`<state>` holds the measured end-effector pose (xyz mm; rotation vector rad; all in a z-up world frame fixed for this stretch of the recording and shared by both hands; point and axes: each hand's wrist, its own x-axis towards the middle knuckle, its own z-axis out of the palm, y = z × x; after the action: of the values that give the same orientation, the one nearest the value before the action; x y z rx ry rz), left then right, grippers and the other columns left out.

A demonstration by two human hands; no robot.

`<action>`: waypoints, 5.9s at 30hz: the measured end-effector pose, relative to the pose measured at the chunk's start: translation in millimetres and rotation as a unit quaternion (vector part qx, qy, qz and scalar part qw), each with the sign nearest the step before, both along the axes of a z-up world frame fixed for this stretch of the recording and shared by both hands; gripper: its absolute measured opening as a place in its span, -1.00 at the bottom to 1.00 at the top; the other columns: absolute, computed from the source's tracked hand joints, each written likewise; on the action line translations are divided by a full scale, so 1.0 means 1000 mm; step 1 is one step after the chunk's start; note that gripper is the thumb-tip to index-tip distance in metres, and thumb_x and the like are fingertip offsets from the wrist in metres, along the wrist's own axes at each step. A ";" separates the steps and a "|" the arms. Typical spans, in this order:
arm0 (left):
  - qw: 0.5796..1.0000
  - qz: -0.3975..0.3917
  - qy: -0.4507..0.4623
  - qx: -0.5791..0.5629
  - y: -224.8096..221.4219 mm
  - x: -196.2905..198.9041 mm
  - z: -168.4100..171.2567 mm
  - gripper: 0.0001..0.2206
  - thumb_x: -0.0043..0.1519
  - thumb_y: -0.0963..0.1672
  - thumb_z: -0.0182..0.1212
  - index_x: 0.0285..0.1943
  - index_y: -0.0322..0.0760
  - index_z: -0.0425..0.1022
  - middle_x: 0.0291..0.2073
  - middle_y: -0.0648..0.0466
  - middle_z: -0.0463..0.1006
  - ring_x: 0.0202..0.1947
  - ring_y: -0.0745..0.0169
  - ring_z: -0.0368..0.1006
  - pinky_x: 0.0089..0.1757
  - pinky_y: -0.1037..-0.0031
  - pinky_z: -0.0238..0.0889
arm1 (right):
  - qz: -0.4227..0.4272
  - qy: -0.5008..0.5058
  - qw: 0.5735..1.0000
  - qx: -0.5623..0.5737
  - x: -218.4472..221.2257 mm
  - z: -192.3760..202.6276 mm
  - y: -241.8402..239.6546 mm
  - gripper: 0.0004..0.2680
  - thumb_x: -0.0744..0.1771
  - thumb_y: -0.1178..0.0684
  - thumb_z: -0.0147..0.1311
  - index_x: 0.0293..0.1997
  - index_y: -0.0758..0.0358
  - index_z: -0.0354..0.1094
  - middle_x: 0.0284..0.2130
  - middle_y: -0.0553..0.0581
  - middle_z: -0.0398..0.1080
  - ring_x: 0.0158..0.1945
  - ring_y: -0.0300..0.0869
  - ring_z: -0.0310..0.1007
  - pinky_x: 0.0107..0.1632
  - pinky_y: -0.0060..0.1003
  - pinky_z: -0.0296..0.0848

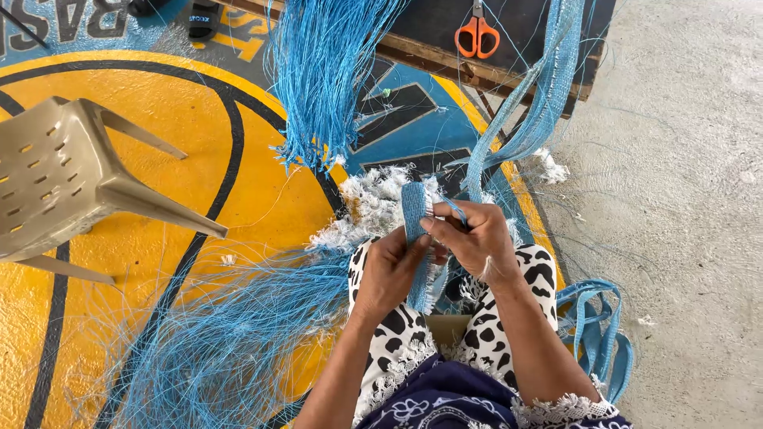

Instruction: The recorder is cutting and preparing strips of blue woven plastic material, likely for weaving baskets or bags.

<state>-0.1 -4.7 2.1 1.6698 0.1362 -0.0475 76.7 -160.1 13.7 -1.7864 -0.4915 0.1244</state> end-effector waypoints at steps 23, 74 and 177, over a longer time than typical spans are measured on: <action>0.993 0.075 -0.052 -0.069 -0.005 -0.002 -0.029 -0.71 0.39 -0.07 0.13 -0.16 -0.45 0.61 -0.40 0.00 0.64 -0.39 0.43 0.46 -0.33 0.53 0.33 | 0.039 -0.011 0.999 0.013 -0.004 -0.004 0.000 -0.85 0.37 0.05 0.14 -0.08 0.31 0.47 -0.54 0.00 0.36 -0.53 -0.42 0.27 -0.51 -0.47 0.31; 0.827 0.148 0.238 0.488 0.156 -0.187 -0.044 -0.67 0.20 0.01 0.16 0.05 -0.18 0.58 -0.16 -0.13 0.56 -0.18 -0.06 0.53 -0.12 0.19 0.40 | 0.224 0.177 0.950 0.124 -0.012 -0.060 0.016 -0.71 0.47 -0.16 -0.27 -0.39 0.09 0.15 -0.66 -0.10 0.08 -0.64 -0.38 -0.05 -0.59 -0.45 -0.01; 0.974 0.148 -0.142 -0.096 0.032 0.015 -0.055 -0.67 0.44 -0.06 0.05 -0.41 -0.26 0.46 -0.64 0.27 0.25 -0.61 0.52 0.05 -0.52 0.59 -0.08 | 0.042 0.102 0.975 0.194 0.079 0.080 -0.022 -0.84 0.42 0.05 0.11 -0.22 0.32 0.54 -0.36 0.16 0.57 -0.55 -0.41 0.31 -0.53 -0.57 0.19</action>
<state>14.4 27.0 -53.3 1.4308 0.1568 0.3897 156.0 -182.6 93.5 -1.3549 -0.4104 0.2512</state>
